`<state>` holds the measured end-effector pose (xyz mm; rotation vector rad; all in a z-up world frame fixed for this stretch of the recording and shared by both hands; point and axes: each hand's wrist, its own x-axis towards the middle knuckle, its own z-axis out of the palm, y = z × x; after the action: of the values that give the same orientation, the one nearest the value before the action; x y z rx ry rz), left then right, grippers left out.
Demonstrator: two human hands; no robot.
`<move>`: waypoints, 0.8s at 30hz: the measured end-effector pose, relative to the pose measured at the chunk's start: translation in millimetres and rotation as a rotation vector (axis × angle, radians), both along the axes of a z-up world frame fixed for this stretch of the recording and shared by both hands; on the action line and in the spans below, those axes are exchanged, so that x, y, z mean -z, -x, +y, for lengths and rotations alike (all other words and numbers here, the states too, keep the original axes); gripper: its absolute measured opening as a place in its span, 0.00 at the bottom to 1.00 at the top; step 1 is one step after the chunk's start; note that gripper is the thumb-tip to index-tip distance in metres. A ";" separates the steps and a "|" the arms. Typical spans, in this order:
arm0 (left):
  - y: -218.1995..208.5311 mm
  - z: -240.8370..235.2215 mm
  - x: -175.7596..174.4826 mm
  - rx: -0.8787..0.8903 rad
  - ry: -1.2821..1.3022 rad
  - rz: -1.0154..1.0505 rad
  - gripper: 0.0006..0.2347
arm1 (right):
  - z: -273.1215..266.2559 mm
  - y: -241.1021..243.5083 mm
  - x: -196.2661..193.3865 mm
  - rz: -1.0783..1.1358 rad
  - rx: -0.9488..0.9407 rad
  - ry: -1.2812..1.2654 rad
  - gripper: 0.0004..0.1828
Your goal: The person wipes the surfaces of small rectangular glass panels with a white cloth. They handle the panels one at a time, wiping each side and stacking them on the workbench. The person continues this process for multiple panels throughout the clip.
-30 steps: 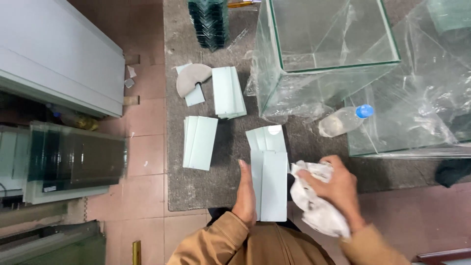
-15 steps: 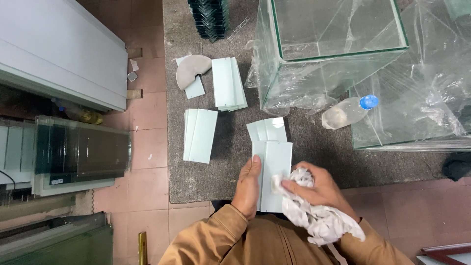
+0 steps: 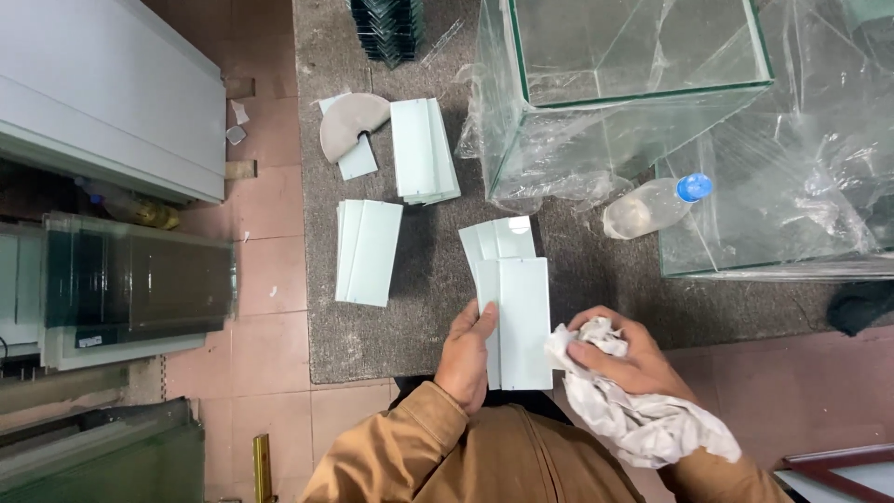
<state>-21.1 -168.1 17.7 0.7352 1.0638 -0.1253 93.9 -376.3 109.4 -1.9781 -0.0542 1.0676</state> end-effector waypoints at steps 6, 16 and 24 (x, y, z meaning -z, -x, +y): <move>-12.7 4.1 -34.2 -0.094 0.091 -0.216 0.16 | 29.1 -5.3 1.9 -0.080 -0.111 0.030 0.23; -7.7 26.9 -72.5 0.049 0.557 -0.488 0.41 | 61.0 22.2 -36.5 -0.330 0.016 -0.149 0.23; 14.8 26.8 -53.2 0.404 0.609 -0.447 0.47 | 93.0 -4.5 -36.9 -0.683 -0.139 0.022 0.27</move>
<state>-35.8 -141.4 70.9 0.3820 0.3983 -0.5770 98.4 -283.3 146.3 -2.2993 -0.5520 0.4298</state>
